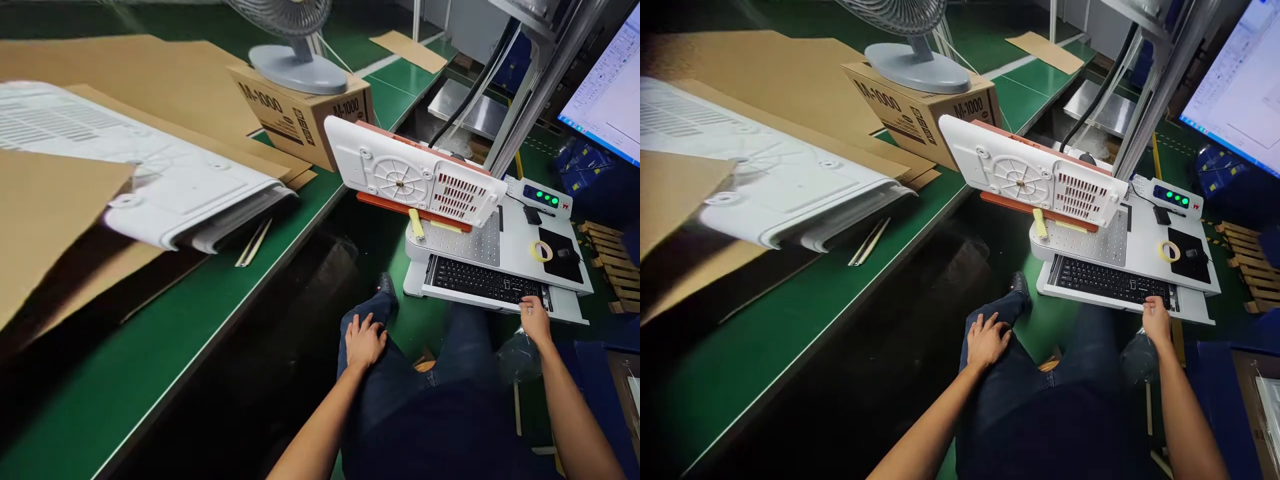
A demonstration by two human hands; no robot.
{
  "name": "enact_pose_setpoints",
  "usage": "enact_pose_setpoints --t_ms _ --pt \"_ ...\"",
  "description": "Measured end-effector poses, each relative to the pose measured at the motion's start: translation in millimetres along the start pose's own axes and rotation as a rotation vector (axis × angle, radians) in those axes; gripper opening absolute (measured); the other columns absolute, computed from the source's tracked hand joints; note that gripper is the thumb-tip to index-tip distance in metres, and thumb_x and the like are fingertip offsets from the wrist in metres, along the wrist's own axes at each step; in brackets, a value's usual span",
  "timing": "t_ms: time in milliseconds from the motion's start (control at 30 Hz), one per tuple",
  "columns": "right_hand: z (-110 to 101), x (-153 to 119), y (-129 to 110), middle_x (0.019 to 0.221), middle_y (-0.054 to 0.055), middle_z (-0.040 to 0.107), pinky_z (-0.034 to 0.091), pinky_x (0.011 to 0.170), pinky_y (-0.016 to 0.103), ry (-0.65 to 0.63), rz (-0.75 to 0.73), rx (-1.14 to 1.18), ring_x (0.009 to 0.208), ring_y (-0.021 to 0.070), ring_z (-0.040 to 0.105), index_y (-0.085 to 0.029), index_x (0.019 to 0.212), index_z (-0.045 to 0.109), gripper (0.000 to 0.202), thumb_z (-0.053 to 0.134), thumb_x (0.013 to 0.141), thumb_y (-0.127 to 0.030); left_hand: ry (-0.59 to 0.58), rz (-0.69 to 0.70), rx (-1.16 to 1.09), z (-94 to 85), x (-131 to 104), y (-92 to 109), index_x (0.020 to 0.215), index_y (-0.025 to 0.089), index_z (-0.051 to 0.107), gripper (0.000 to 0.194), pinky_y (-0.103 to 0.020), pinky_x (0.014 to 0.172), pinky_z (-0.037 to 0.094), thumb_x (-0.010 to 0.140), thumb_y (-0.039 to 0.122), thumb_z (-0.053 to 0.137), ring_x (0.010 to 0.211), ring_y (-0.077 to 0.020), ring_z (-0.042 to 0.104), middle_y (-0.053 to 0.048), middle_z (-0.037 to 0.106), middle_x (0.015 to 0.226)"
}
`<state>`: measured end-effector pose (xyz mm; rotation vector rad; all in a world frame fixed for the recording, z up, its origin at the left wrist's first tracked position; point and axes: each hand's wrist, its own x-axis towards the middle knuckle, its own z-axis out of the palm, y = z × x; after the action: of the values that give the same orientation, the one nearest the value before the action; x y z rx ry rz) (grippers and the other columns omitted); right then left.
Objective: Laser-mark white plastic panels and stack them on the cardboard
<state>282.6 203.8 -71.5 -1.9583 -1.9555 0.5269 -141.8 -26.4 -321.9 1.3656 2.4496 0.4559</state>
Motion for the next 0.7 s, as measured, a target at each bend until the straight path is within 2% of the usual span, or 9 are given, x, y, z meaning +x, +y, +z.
enact_pose_setpoints --t_ms 167,267,367,467,533,633,700 --pt "14 26 -26 0.135 0.011 0.073 0.046 0.106 0.031 -0.056 -0.104 -0.017 0.122 0.0213 0.068 -0.019 0.136 0.052 0.033 0.048 0.103 -0.022 0.008 -0.002 0.025 -5.2 6 -2 0.121 0.026 0.083 0.04 -0.06 0.133 0.02 0.099 0.043 0.054 0.166 -0.0448 0.022 -0.009 0.054 0.166" --pt "14 48 -46 0.134 0.015 0.073 0.047 0.108 0.035 -0.119 -0.075 -0.063 0.121 0.0258 0.069 -0.016 0.135 0.056 0.036 0.051 0.099 -0.019 0.03 -0.014 0.021 -6.5 7 0 0.117 0.027 0.083 0.037 -0.06 0.133 0.021 0.098 0.042 0.056 0.165 -0.0443 0.024 -0.008 0.056 0.165" --pt "6 56 -62 0.129 0.02 0.074 0.048 0.109 0.042 -0.155 -0.019 -0.097 0.121 0.0331 0.07 -0.012 0.133 0.057 0.037 0.049 0.1 -0.026 0.046 -0.035 -0.023 -6.8 6 1 0.116 0.025 0.083 0.035 -0.059 0.135 0.02 0.097 0.039 0.057 0.166 -0.0438 0.024 -0.009 0.056 0.164" --pt "-3 44 -69 0.129 0.02 0.074 0.048 0.109 0.046 -0.134 -0.04 -0.08 0.123 0.0361 0.069 -0.014 0.135 0.055 0.045 0.044 0.102 -0.042 0.046 -0.055 -0.117 -10.6 10 0 0.111 0.026 0.083 0.03 -0.06 0.136 0.017 0.092 0.035 0.061 0.167 -0.0432 0.022 -0.01 0.056 0.164" --pt "-3 28 -69 0.117 0.015 0.078 0.052 0.105 0.045 -0.15 -0.102 -0.008 0.117 0.0355 0.072 -0.021 0.126 0.059 0.047 0.045 0.099 -0.056 0.021 -0.053 -0.201 -16.4 17 -1 0.106 0.026 0.082 0.027 -0.064 0.136 0.014 0.086 0.035 0.066 0.168 -0.0452 0.018 -0.012 0.055 0.165" --pt "14 0 -71 0.089 0.007 0.078 0.059 0.088 0.046 -0.312 -0.225 0.121 0.096 0.0357 0.075 -0.03 0.103 0.067 0.052 0.048 0.092 -0.077 -0.001 -0.033 -0.311 -29.1 26 5 0.103 0.024 0.083 0.032 -0.071 0.135 0.004 0.074 0.035 0.073 0.167 -0.0519 0.013 -0.019 0.053 0.164" --pt "35 -17 -79 0.084 0.006 0.076 0.06 0.079 0.044 -0.422 -0.306 0.133 0.087 0.035 0.075 -0.031 0.097 0.07 0.059 0.049 0.089 -0.085 -0.009 0.004 -0.399 -37.8 26 18 0.1 0.027 0.084 0.033 -0.078 0.132 0.004 0.068 0.034 0.076 0.163 -0.0557 0.024 -0.025 0.063 0.149"
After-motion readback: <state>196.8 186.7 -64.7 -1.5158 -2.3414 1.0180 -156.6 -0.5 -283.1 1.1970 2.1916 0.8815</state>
